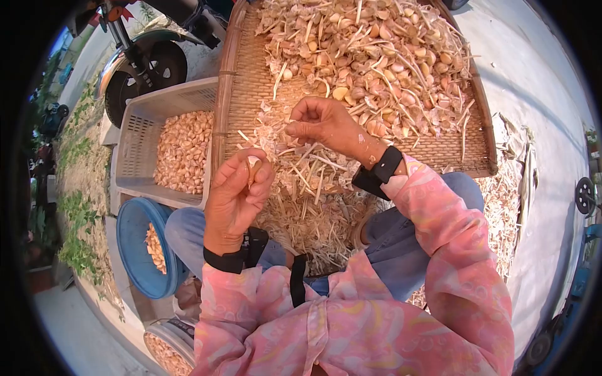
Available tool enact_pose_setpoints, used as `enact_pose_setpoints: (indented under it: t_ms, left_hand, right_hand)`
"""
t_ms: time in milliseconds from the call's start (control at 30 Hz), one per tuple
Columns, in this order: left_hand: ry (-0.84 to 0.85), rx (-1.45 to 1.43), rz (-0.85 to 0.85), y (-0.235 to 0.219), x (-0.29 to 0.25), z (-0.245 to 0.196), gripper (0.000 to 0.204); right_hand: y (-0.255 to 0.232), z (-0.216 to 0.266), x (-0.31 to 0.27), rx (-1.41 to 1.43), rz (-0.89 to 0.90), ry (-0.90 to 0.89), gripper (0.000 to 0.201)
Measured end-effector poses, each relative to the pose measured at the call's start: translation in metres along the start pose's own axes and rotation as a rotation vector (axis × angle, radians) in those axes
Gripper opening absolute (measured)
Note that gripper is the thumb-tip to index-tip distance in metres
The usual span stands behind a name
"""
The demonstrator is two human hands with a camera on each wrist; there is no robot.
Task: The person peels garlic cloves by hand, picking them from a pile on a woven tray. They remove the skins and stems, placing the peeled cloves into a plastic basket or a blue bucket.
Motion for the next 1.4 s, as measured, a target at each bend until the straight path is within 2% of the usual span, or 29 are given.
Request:
enact_pose_setpoints:
  t_ms: [67, 100, 167, 233, 267, 333, 367, 467, 567, 633, 667, 733, 767, 800, 833, 867, 900, 967, 1033, 1133, 1200, 1267, 1400]
  left_hand:
    - [0.019, 0.176, 0.334, 0.081, -0.034, -0.004, 0.033]
    - [0.065, 0.265, 0.529, 0.126, -0.051, -0.006, 0.027]
    - [0.218, -0.182, 0.706, 0.187, -0.076, -0.01, 0.021]
    - [0.352, -0.583, 0.76, 0.204, -0.084, -0.015, 0.017]
    - [0.363, -0.62, 0.909, 0.206, -0.083, -0.018, 0.018]
    - [0.4, -0.622, 0.975, 0.207, -0.085, -0.017, 0.019]
    - [0.425, -0.589, 0.894, 0.206, -0.091, -0.008, 0.02]
    - [0.435, -0.622, 0.775, 0.204, -0.086, -0.013, 0.019]
    - [0.315, -0.698, 0.827, 0.208, -0.085, -0.006, 0.019]
    - [0.199, -0.644, 0.822, 0.209, -0.09, 0.005, 0.017]
    - [0.141, -0.569, 0.782, 0.207, -0.094, 0.008, 0.016]
    - [0.179, -0.017, 0.563, 0.18, -0.099, -0.01, 0.014]
    - [0.388, 0.267, 0.303, 0.146, -0.097, -0.04, 0.013]
    - [0.544, 0.658, -0.084, 0.11, -0.098, -0.069, 0.013]
    - [0.589, 0.925, -0.454, 0.075, -0.1, -0.095, 0.014]
    - [0.539, 1.135, -0.914, 0.032, -0.102, -0.117, 0.022]
    - [0.493, 1.423, -1.043, -0.012, -0.098, -0.133, 0.028]
    - [0.567, 1.83, -1.046, -0.054, -0.082, -0.137, 0.025]
    - [0.394, 1.335, -0.833, -0.062, -0.032, -0.114, 0.026]
    - [0.354, 1.633, -0.638, -0.043, 0.051, -0.067, 0.027]
    - [0.353, 1.785, -0.538, -0.041, 0.099, -0.039, 0.025]
    - [0.296, 1.908, -0.504, -0.047, 0.132, -0.025, 0.02]
    - [0.121, 2.05, -0.56, -0.069, 0.157, -0.024, 0.014]
  right_hand:
    - [-0.002, -0.004, 0.0, -0.113, 0.032, 0.019, 0.014]
    - [0.0, -0.007, 0.0, -0.167, 0.052, 0.029, 0.013]
    - [0.015, -0.015, -0.003, -0.128, 0.121, 0.008, 0.012]
    - [0.031, -0.014, -0.005, -0.165, 0.202, -0.072, 0.012]
    - [0.033, -0.017, -0.008, -0.148, 0.189, -0.006, 0.015]
    - [0.031, -0.013, -0.009, -0.263, 0.185, 0.01, 0.018]
    - [0.028, -0.013, -0.009, -0.321, 0.182, 0.017, 0.019]
    - [0.024, -0.015, -0.01, -0.241, 0.137, 0.018, 0.022]
    - [0.025, -0.007, -0.01, -0.187, 0.139, 0.001, 0.022]
    - [0.027, -0.007, -0.01, -0.089, 0.126, -0.007, 0.022]
    - [0.026, -0.009, -0.008, -0.021, 0.108, -0.009, 0.022]
    - [0.021, -0.008, -0.007, 0.061, 0.058, -0.006, 0.022]
    - [0.021, -0.004, -0.01, 0.088, 0.053, 0.008, 0.022]
    - [0.02, 0.001, -0.009, 0.113, 0.046, 0.015, 0.022]
    - [0.018, 0.005, -0.008, 0.141, 0.039, 0.016, 0.022]
    - [0.02, 0.009, -0.009, 0.186, 0.053, 0.006, 0.025]
    - [0.023, 0.014, -0.011, 0.202, 0.058, -0.014, 0.026]
    - [0.032, 0.032, -0.013, 0.226, 0.084, -0.054, 0.026]
    - [0.059, 0.073, -0.024, 0.301, 0.196, -0.087, 0.029]
    - [0.107, 0.148, -0.051, 0.566, 0.476, -0.211, 0.02]
    - [0.123, 0.186, -0.066, 0.761, 0.7, -0.279, 0.022]
    - [0.126, 0.195, -0.08, 0.922, 0.829, -0.156, 0.026]
    - [0.102, 0.223, -0.076, 0.93, 0.664, -0.473, 0.026]
Point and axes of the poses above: each hand's wrist, its own x-axis towards the middle knuckle, its own y-axis out of the palm, z = x × y, the point moved 9 cm from there along x, towards the middle knuckle, and after that the axes turned 14 degrees about -y, right-handed, at the moved point
